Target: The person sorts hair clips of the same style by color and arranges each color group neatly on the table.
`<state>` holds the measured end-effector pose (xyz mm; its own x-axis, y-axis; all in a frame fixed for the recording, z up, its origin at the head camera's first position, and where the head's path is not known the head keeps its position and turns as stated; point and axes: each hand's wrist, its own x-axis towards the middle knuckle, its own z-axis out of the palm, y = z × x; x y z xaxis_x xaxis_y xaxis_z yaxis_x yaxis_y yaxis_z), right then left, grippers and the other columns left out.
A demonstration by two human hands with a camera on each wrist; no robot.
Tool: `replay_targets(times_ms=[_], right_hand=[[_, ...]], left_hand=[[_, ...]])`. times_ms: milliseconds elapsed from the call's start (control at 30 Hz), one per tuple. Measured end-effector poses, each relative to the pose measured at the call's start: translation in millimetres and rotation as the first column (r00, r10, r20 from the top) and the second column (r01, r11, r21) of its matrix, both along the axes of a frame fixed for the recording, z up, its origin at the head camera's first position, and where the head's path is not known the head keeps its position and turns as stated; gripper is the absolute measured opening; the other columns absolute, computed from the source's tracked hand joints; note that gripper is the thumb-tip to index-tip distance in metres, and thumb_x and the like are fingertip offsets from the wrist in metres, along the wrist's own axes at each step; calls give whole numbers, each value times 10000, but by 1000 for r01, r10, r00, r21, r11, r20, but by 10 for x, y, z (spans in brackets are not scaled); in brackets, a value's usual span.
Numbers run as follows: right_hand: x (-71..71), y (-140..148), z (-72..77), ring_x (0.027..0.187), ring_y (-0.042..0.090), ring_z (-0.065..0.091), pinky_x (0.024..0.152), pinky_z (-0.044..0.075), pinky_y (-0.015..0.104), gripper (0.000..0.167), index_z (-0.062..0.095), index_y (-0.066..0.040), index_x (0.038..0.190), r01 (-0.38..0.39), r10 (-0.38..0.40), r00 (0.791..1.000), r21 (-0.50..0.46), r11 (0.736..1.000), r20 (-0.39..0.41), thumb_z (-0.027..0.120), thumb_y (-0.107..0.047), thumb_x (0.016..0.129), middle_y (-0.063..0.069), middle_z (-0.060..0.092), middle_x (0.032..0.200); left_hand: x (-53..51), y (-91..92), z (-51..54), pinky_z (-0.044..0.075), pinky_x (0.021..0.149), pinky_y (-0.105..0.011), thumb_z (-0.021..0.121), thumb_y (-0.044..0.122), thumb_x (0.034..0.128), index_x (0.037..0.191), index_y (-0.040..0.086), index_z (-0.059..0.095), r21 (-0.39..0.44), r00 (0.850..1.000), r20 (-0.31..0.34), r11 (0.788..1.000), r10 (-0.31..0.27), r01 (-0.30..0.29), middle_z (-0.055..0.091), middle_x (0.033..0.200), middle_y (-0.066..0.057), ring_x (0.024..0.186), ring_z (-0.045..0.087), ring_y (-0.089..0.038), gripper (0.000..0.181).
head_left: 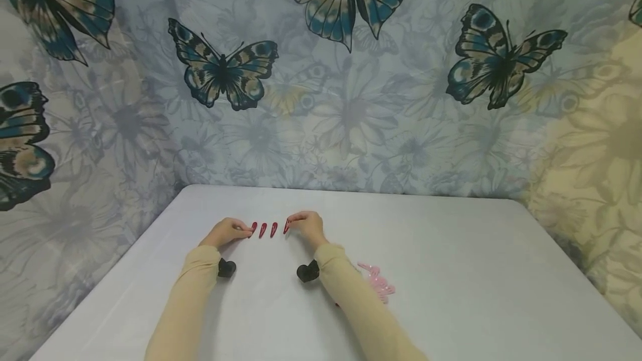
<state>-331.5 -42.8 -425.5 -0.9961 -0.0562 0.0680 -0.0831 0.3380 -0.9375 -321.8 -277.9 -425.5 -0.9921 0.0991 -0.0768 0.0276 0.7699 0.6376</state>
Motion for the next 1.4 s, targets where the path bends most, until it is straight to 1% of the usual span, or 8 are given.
replay_targets(times_ms=[133, 233, 333, 400, 733, 1000, 1200, 1400], right_hand=[[-35, -54, -94, 979, 279, 673, 883, 496, 329, 121, 762, 30, 899, -19, 19, 998, 10, 1000, -60, 706, 19, 792, 168, 756, 919], [-64, -91, -134, 916, 265, 669, 846, 493, 325, 99, 763, 13, 878, -16, 18, 997, 28, 999, -79, 715, 5, 792, 155, 757, 894], [-88, -127, -174, 859, 227, 653, 809, 487, 321, 75, 763, -21, 860, -4, 9, 997, 65, 998, -76, 721, -13, 797, 125, 756, 881], [-91, -153, -198, 831, 202, 640, 786, 484, 317, 64, 760, -37, 846, 0, 8, 997, 94, 996, -81, 722, -17, 798, 106, 753, 869], [-69, -128, -198, 762, 163, 593, 729, 467, 301, 60, 736, -43, 816, -5, 44, 985, 226, 974, -167, 716, 10, 798, 96, 740, 820], [-66, -144, -207, 711, 126, 481, 659, 399, 260, 65, 724, -59, 815, -1, 50, 983, 270, 963, -174, 711, 0, 792, 75, 690, 765], [-55, -151, -221, 681, 123, 512, 643, 414, 260, 74, 733, -62, 804, 8, 41, 985, 278, 960, -169, 698, -4, 774, 67, 711, 757], [-63, -150, -194, 721, 139, 525, 678, 422, 281, 72, 743, -70, 808, 10, 30, 989, 272, 962, -143, 692, -24, 787, 65, 742, 806]], left_hand=[[27, 3, -8, 426, 694, -274, 715, 171, 881, 890, -9, 728, -4, 1000, -13, 1000, 17, -17, 718, 1119, -183, 740, 527, -163, 181], [50, 43, 18, 470, 828, -376, 709, 167, 883, 902, -12, 729, -7, 999, -37, 1000, 20, -21, 711, 1132, -193, 912, 621, -292, 182], [60, 68, 23, 447, 961, -481, 699, 173, 891, 903, -8, 730, -17, 999, -51, 1000, 20, -20, 703, 1146, -202, 1101, 608, -383, 184], [53, 51, 4, 432, 992, -511, 692, 171, 897, 896, -3, 730, -17, 999, -46, 1000, 25, -26, 698, 1157, -204, 1133, 593, -402, 179], [52, 69, 5, 433, 981, -503, 694, 168, 892, 916, -10, 726, -16, 999, -46, 999, 29, -29, 685, 1166, -220, 1101, 600, -388, 183], [40, 51, -34, 424, 992, -510, 691, 176, 896, 916, -3, 730, -13, 998, -35, 999, 52, -52, 680, 1177, -220, 1107, 594, -390, 184], [35, 48, -75, 433, 975, -502, 698, 182, 893, 910, 8, 734, -15, 998, -31, 998, 62, -62, 688, 1168, -209, 1074, 610, -371, 178], [14, 59, -53, 434, 968, -499, 694, 189, 896, 910, 11, 733, -22, 997, -35, 998, 66, -67, 684, 1162, -212, 1063, 609, -362, 182]])
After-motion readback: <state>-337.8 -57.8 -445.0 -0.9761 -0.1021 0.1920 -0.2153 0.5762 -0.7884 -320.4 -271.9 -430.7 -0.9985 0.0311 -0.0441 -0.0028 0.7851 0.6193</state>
